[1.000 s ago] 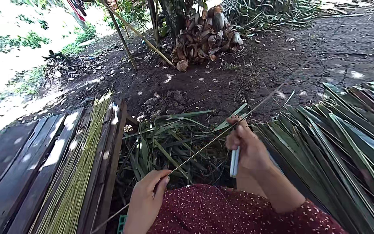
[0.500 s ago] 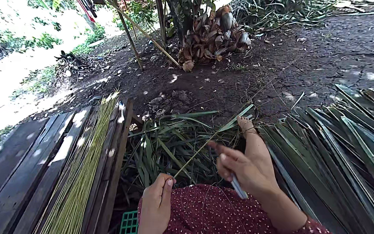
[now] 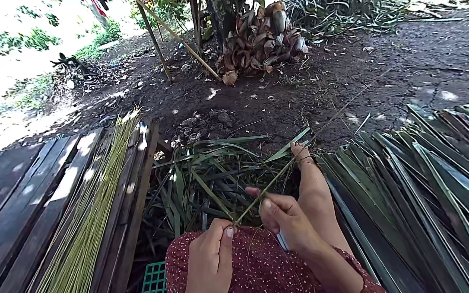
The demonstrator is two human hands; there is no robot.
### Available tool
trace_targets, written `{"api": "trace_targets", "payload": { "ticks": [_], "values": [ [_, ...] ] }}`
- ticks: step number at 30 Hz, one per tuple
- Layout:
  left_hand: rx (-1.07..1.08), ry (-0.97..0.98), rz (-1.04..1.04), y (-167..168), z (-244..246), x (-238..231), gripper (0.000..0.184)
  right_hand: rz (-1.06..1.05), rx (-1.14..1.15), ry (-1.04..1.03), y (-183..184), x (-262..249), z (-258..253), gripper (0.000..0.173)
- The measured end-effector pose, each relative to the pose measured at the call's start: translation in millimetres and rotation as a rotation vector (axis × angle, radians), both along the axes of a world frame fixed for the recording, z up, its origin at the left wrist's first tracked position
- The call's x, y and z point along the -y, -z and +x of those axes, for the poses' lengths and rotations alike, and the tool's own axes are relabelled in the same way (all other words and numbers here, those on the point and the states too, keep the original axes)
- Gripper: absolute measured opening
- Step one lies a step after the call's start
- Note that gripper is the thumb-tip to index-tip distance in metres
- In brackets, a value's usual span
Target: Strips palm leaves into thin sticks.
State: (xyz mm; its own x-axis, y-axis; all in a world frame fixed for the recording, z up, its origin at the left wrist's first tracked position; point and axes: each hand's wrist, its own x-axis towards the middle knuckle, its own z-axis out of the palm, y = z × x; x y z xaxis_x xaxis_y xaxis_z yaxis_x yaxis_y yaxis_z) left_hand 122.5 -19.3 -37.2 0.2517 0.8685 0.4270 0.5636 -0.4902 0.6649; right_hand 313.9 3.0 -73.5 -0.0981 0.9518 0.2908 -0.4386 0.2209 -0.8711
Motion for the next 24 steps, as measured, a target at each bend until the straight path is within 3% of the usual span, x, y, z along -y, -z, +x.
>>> {"api": "trace_targets", "payload": {
  "ticks": [4,7,9,12,14,16,20,24],
  "values": [
    [-0.032,0.025,-0.023,-4,-15,6,0.038,-0.101,-0.076,0.242,-3,-27,41,0.03],
    [-0.056,0.007,-0.049,-5,-18,6,0.037,-0.154,-0.128,0.298,-5,-33,48,0.038],
    [-0.051,-0.003,-0.066,-4,-17,4,0.036,-0.153,-0.095,0.192,-6,-26,41,0.036],
    [-0.017,0.013,-0.089,-4,-13,1,0.034,-0.148,-0.022,-0.198,-3,-1,17,0.037],
    [0.002,0.034,-0.111,-2,-13,1,0.034,-0.129,-0.038,-0.311,2,6,4,0.034],
    [0.009,0.045,-0.149,-3,-18,4,0.033,-0.13,-0.048,-0.189,2,1,12,0.033],
    [0.002,0.078,-0.194,-7,-45,11,0.031,-0.188,-0.066,0.288,-4,-41,77,0.037],
    [-0.043,0.094,-0.197,-7,-57,10,0.034,-0.2,-0.162,0.423,-10,-63,106,0.041]
  ]
}}
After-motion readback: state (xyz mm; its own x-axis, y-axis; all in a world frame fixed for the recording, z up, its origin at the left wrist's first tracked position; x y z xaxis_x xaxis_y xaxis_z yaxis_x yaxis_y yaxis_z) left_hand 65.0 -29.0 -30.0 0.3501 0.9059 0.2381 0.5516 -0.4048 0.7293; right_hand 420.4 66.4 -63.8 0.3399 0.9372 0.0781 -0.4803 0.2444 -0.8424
